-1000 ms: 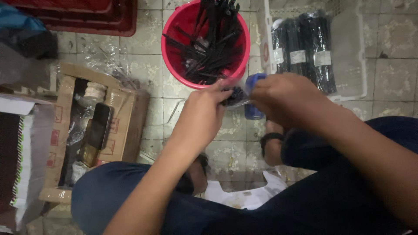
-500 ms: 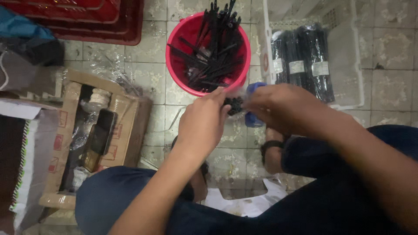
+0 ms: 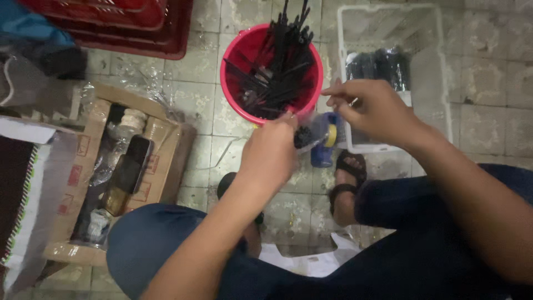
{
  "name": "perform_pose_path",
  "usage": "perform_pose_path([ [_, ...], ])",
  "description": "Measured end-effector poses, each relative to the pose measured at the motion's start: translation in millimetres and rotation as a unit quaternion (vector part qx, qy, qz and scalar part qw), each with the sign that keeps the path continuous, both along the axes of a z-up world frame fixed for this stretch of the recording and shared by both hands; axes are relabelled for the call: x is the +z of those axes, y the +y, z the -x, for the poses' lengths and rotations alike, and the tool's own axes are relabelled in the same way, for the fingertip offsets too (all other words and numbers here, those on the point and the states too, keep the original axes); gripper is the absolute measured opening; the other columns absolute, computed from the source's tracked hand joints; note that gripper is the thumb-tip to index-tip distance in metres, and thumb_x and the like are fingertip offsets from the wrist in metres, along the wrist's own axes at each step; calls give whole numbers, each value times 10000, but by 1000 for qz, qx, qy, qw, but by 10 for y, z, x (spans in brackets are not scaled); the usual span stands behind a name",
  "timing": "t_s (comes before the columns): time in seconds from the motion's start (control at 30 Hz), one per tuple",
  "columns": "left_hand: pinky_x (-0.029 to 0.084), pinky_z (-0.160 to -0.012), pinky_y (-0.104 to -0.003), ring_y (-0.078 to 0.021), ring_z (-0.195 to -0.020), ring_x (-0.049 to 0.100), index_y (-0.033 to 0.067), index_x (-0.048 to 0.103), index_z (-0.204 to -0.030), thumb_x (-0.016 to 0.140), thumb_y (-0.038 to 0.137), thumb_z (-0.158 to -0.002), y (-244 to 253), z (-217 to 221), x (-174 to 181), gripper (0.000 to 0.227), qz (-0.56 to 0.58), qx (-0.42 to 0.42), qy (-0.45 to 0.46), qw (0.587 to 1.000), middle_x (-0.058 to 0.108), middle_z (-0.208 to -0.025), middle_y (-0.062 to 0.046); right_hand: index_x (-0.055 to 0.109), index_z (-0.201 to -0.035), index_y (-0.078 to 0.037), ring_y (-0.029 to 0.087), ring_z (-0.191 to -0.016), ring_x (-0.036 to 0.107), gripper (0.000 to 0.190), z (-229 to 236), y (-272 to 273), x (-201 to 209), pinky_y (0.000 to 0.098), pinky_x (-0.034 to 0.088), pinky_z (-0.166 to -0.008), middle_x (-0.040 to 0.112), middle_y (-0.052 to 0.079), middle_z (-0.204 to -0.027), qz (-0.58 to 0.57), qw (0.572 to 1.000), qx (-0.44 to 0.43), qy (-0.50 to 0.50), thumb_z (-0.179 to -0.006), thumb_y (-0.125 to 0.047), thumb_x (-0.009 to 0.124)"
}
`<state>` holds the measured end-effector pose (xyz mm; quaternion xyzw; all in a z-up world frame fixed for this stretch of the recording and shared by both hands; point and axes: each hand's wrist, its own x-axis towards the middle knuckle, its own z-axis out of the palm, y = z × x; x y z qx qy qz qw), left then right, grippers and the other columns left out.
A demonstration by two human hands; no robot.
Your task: The person picks up several black rods from a red bucket and places them inside clear plastic bags, سپس seals the bags with blue tape.
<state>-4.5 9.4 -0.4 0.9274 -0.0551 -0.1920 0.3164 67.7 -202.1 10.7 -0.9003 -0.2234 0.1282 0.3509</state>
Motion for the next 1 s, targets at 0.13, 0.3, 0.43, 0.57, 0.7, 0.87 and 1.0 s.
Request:
perform_pose_path([
  [0.13, 581, -845, -619, -532, -1082, 678, 9, 644, -1311, 492, -66, -887, 21, -14, -112, 457, 12, 0, -22, 1000, 634, -1414, -202, 713, -1264, 10, 301, -878, 746, 314, -173, 72, 84, 400, 589, -709, 766, 193, -987, -29, 998, -33, 36, -958, 38, 645],
  [0.3, 595, -773, -604, -495, -1019, 715, -46, 648, -1265, 502, -91, -901, 19, 8, -98, 394, 7, -26, -60, 998, 714, -1237, -219, 707, -1285, 16, 248, -625, 728, 405, -574, 208, -122, 335, 552, -616, 737, 157, -866, -32, 999, -1, 10, -882, 0, 666],
  [0.43, 613, -687, -576, -461, -885, 747, -21, 677, -1208, 549, -78, -884, -8, 37, -59, 354, -43, -24, -89, 995, 750, -1102, -196, 549, -1470, 75, 419, -845, 740, 686, -889, 383, -633, 499, 586, -657, 728, 265, -1085, 59, 998, 2, -10, -884, -167, 810],
  [0.57, 605, -650, -589, -480, -831, 745, -33, 664, -1210, 573, -71, -882, -25, 13, -85, 343, -19, -7, -102, 995, 752, -992, -186, 347, -1561, 84, 551, -1313, 529, 1026, -1136, 553, -1041, 611, 403, -1148, 542, 373, -1393, 127, 989, 47, -55, -782, -287, 902],
  [0.7, 596, -705, -564, -437, -879, 729, 42, 616, -1083, 664, -126, -760, -61, -24, -128, 367, -65, -20, -49, 996, 716, -939, -136, 323, -1568, -3, 491, -1336, 463, 996, -1367, 498, -1591, 554, 392, -1088, 471, 294, -1480, 132, 989, -22, -59, -769, -170, 893],
  [0.87, 597, -623, -528, -397, -832, 737, 41, 651, -1098, 655, -116, -755, -109, -3, -278, 377, -66, -22, -110, 991, 715, -1028, -125, 518, -1334, 4, 381, -1049, 616, 622, -1505, 439, -1838, 486, 479, -863, 618, 216, -1155, 77, 993, -30, -79, -809, -82, 842],
  [1.0, 598, -569, -498, -357, -777, 743, 57, 678, -1066, 680, -92, -754, -152, 13, -373, 346, -85, -19, -139, 986, 715, -1028, -97, 601, -1002, -100, 282, -764, 619, 308, -1610, 337, -2045, 427, 455, -677, 633, 111, -876, 49, 993, -29, -107, -810, -4, 821],
])
